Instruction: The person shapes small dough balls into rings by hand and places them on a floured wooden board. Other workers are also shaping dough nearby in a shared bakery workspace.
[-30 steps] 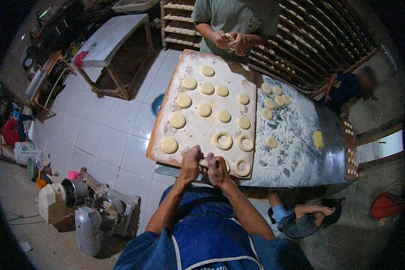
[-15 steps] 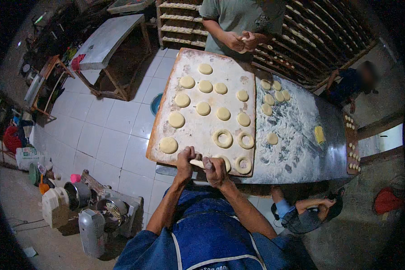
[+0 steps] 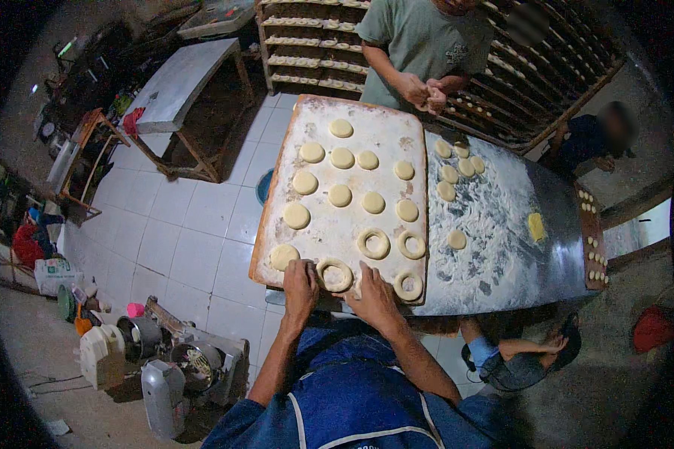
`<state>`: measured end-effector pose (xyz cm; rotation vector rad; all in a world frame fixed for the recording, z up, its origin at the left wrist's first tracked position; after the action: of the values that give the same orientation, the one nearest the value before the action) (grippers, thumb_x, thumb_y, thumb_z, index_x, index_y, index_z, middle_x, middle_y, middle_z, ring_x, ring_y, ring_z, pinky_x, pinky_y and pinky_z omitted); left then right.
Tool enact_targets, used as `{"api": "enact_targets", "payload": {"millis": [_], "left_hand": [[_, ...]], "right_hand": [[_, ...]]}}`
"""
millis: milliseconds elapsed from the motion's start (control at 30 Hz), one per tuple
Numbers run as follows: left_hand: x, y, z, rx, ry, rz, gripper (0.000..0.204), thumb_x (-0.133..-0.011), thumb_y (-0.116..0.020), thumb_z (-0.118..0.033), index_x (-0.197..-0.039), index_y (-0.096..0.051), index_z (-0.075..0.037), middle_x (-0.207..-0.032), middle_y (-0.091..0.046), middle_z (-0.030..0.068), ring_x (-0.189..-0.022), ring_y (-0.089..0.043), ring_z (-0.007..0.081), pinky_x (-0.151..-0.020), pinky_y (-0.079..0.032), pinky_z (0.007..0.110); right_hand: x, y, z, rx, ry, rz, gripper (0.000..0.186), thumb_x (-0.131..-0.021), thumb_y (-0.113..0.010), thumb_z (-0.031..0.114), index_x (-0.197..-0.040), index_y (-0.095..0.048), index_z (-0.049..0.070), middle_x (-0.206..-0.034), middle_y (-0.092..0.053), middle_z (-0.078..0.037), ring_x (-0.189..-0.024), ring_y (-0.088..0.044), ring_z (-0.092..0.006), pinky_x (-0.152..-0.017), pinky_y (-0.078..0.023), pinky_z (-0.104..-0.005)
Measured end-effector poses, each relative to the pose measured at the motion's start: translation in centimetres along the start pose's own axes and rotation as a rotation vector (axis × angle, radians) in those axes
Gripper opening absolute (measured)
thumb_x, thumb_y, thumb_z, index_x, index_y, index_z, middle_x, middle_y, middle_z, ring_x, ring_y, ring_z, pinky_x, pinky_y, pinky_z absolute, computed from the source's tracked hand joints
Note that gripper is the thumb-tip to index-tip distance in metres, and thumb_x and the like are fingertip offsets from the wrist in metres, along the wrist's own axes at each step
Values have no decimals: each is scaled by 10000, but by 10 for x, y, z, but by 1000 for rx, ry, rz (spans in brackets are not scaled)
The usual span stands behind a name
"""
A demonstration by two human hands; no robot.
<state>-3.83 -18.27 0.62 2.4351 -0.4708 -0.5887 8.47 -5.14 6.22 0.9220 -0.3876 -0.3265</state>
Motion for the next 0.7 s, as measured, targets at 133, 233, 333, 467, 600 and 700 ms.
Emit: {"api": "enact_targets", "payload": {"millis": [133, 233, 333, 467, 600, 700], "left_hand": [[-2, 2, -18, -27, -57, 15, 238, -760, -712, -150, -903, -576, -17, -800, -535, 137, -755, -532, 319, -655, -434, 416], [0, -9, -13, -113, -8, 110, 232, -764, -709, -145, -916, -585, -20, -826, -557, 129, -771, -545, 309, -667, -445, 400], [1, -3, -14, 49, -21, 12, 213, -780, -670, -124, -935, -580, -8, -884, -566, 145, -813, -543, 318, -702, -441, 417], [-23, 26, -26, -343, -108, -331, 174, -808, -593, -99, -934, -553, 15, -945, -547, 173, -873, -518, 357, -741, -413, 460], [-31, 21, 30, -344, 54, -35, 175, -754, -639, -95, -844, -531, 10, -809, -543, 191, -770, -529, 365, -660, -406, 473], [-29, 30, 37, -387, 80, 33, 259, -660, -734, -137, -738, -542, 19, -664, -546, 191, -672, -551, 383, -596, -409, 476]], "right_hand": [[-18, 6, 4, -60, 88, 1, 669, -756, -666, 267, -1285, -373, -21, -1159, -482, -259, -1058, -508, -421, -896, -434, -475], [-63, 12, 18, -119, 163, -22, 576, -789, -618, 225, -1261, -403, -27, -1163, -486, -256, -1074, -511, -397, -911, -432, -461], [-117, -9, 32, -88, 357, -95, 469, -819, -541, 140, -1232, -425, -52, -1172, -488, -255, -1086, -510, -388, -922, -431, -449], [-169, -39, 56, 127, 605, -289, 392, -834, -455, 64, -1192, -451, -94, -1191, -486, -265, -1088, -508, -396, -937, -431, -429], [-196, -72, 76, 189, 388, -172, 351, -843, -440, 89, -1144, -499, -81, -1116, -547, -265, -1037, -555, -394, -855, -484, -449], [-165, -12, 94, -126, 75, 301, 331, -843, -426, 84, -1130, -540, -36, -1121, -574, -269, -1057, -570, -378, -888, -464, -491]]}}
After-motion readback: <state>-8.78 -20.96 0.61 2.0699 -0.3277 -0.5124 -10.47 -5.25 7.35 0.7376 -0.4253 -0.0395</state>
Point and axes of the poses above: each hand's wrist, its own x-axis away from the middle knuckle, its own y-axis out of the back of the hand, z = x × y, the point moved 2 cm from there along -x, towards the middle knuckle
